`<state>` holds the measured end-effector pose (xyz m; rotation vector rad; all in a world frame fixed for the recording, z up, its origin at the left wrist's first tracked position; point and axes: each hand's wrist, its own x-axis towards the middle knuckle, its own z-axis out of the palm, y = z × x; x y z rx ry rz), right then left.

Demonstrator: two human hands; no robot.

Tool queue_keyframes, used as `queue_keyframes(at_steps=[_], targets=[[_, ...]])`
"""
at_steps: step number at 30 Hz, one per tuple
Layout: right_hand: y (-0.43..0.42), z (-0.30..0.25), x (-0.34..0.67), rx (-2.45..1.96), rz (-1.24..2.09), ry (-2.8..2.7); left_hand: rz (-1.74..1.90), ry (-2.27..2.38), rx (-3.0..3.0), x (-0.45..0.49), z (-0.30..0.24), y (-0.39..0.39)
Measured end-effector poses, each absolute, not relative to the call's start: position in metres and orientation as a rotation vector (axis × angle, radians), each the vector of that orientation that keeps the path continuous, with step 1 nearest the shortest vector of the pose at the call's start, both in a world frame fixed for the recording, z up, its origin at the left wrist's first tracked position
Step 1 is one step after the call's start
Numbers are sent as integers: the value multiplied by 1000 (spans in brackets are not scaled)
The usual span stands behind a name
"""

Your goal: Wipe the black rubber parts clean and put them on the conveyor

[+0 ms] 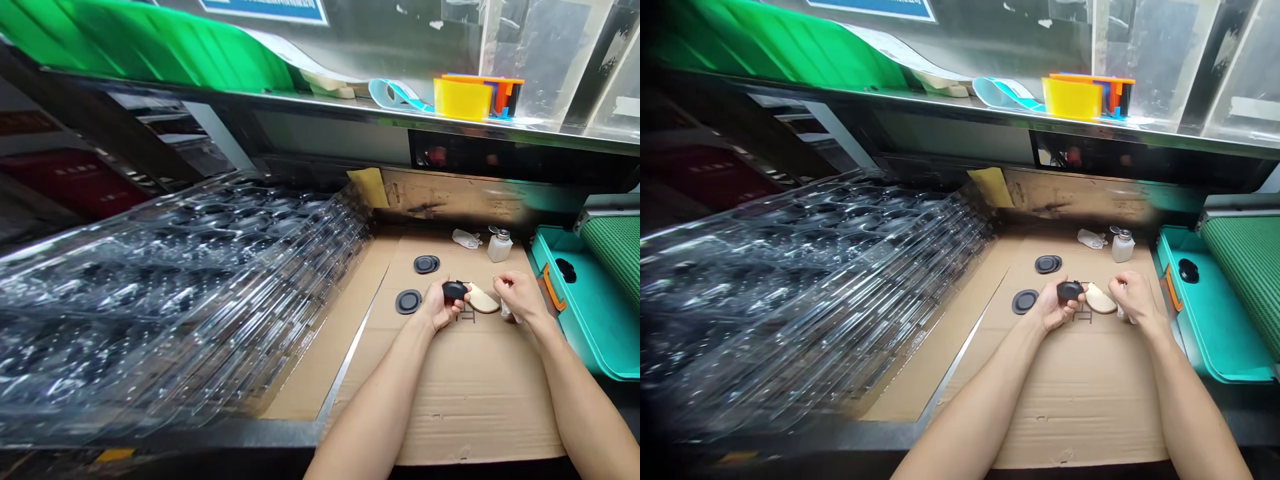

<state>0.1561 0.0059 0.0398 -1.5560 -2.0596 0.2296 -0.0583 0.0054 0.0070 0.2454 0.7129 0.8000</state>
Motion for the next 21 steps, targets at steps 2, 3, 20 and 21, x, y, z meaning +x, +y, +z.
queue_keyframes(at_steps=[2, 3, 20, 21], targets=[[13, 32, 164, -1688, 178, -2099, 811, 681, 194, -60, 8, 6], [15, 29, 168, -1775, 166, -2127, 818, 667, 176, -60, 8, 6], [1, 2, 136, -1484, 210, -2408, 990, 731, 190, -60, 12, 6], [3, 1, 136, -1486, 213, -2317, 1017, 747, 217, -60, 11, 6]])
